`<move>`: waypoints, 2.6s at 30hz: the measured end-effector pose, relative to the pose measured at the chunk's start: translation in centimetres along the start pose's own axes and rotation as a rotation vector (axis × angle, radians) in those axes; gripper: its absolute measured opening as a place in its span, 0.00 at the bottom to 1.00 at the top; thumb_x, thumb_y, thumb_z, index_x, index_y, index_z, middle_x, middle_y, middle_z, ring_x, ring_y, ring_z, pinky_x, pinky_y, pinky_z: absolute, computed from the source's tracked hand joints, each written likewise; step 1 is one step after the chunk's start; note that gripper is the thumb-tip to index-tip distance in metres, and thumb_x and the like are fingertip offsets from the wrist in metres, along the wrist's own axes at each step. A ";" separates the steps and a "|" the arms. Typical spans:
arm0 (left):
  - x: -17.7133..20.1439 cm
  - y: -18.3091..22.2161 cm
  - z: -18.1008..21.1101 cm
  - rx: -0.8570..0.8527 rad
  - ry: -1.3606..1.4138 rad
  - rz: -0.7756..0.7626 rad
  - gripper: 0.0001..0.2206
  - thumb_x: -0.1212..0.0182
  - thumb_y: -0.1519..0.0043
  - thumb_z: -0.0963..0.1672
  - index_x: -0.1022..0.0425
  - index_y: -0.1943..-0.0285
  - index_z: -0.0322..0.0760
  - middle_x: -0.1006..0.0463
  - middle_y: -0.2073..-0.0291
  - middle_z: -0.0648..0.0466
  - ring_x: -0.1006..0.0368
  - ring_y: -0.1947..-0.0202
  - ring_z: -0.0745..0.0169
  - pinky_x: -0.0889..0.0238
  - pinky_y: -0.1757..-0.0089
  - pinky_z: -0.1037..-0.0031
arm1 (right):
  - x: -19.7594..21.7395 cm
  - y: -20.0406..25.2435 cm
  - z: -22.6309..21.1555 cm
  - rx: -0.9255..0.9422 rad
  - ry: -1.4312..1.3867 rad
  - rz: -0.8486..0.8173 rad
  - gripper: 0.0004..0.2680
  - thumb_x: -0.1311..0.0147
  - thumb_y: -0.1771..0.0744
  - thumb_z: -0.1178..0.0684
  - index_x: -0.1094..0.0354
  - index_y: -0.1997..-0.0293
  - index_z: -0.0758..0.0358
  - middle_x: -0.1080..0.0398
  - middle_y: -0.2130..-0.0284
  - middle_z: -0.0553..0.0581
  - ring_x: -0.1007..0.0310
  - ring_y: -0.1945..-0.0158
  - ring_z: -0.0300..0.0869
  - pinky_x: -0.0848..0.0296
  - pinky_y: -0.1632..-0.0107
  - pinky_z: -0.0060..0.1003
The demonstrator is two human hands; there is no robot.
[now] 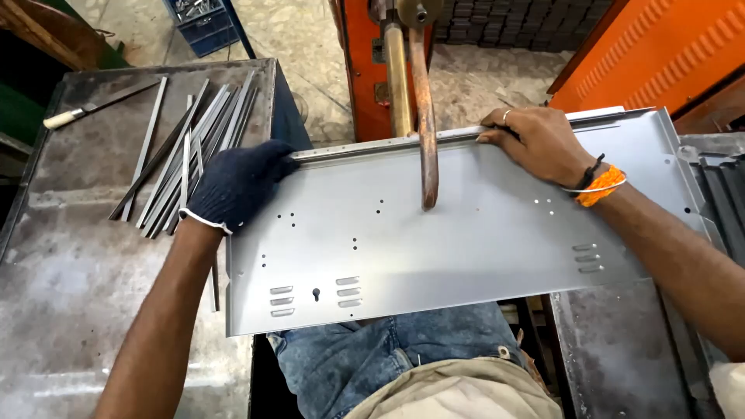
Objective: Aligning and spot welding metal strips onto metal panels at a factory workstation.
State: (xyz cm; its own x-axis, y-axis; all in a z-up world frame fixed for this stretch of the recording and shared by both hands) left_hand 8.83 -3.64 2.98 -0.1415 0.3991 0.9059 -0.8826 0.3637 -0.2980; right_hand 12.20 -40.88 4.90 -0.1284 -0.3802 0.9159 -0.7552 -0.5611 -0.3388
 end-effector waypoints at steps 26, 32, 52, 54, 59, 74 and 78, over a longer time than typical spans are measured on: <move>-0.2 6.9 0.9 0.115 -0.189 -0.178 0.09 0.41 0.35 0.48 0.25 0.51 0.44 0.21 0.72 0.40 0.23 0.69 0.35 0.34 0.66 0.47 | -2.1 4.9 -4.2 -0.034 0.151 -0.134 0.17 0.50 0.29 0.38 0.28 0.68 0.62 0.29 0.79 0.61 0.28 0.73 0.56 0.34 0.68 0.52; 0.6 7.1 1.7 0.054 -0.138 -0.103 0.07 0.40 0.37 0.46 0.26 0.53 0.44 0.21 0.72 0.41 0.23 0.69 0.35 0.34 0.67 0.47 | -1.8 5.0 -4.9 -0.023 0.117 -0.099 0.15 0.48 0.30 0.39 0.27 0.66 0.61 0.31 0.83 0.61 0.30 0.78 0.54 0.37 0.71 0.52; -2.4 2.7 8.4 -0.065 -0.051 -0.047 0.09 0.39 0.39 0.45 0.26 0.51 0.42 0.22 0.71 0.41 0.24 0.68 0.36 0.34 0.65 0.49 | 0.9 10.2 2.2 -0.160 0.229 -0.149 0.13 0.46 0.31 0.40 0.24 0.62 0.59 0.28 0.81 0.59 0.30 0.80 0.52 0.37 0.71 0.49; -3.0 1.8 10.5 -0.083 -0.034 -0.059 0.06 0.38 0.38 0.45 0.25 0.56 0.42 0.21 0.70 0.42 0.24 0.69 0.36 0.34 0.66 0.49 | 1.4 11.6 3.8 -0.178 0.258 -0.137 0.12 0.46 0.32 0.41 0.23 0.63 0.58 0.29 0.83 0.60 0.30 0.79 0.52 0.38 0.71 0.50; -3.4 2.0 10.4 -0.080 -0.032 -0.053 0.06 0.38 0.41 0.44 0.25 0.57 0.41 0.22 0.72 0.43 0.23 0.67 0.37 0.34 0.66 0.49 | 2.2 11.7 2.9 -0.120 0.237 -0.074 0.12 0.45 0.31 0.41 0.23 0.60 0.59 0.29 0.81 0.59 0.31 0.79 0.52 0.39 0.72 0.48; -1.4 0.4 13.3 -0.021 0.202 0.032 0.15 0.49 0.29 0.50 0.27 0.42 0.40 0.19 0.65 0.40 0.22 0.63 0.37 0.31 0.62 0.52 | 2.2 12.1 8.1 -0.276 0.431 -0.204 0.24 0.49 0.32 0.27 0.20 0.61 0.61 0.32 0.85 0.59 0.31 0.81 0.49 0.36 0.71 0.45; -1.1 0.1 16.0 -0.260 0.591 0.297 0.21 0.60 0.20 0.52 0.43 0.27 0.35 0.22 0.50 0.36 0.23 0.50 0.41 0.32 0.52 0.58 | 1.7 14.9 13.6 -0.388 0.397 -0.301 0.25 0.52 0.33 0.26 0.19 0.62 0.61 0.30 0.85 0.59 0.30 0.82 0.49 0.34 0.72 0.47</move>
State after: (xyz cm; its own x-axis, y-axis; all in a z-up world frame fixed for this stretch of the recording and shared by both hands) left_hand 1.73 -17.56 6.77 -0.0278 0.8753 0.4828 -0.6983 0.3286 -0.6359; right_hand 9.47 -59.90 -1.51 -0.0468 0.0961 0.9943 -0.9639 -0.2656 -0.0197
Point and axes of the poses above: each hand's wrist, its own y-axis away from the middle knuckle, its own x-axis out of the back of the hand, z = x × y, the point moved 10 cm from there along -y, towards the middle knuckle
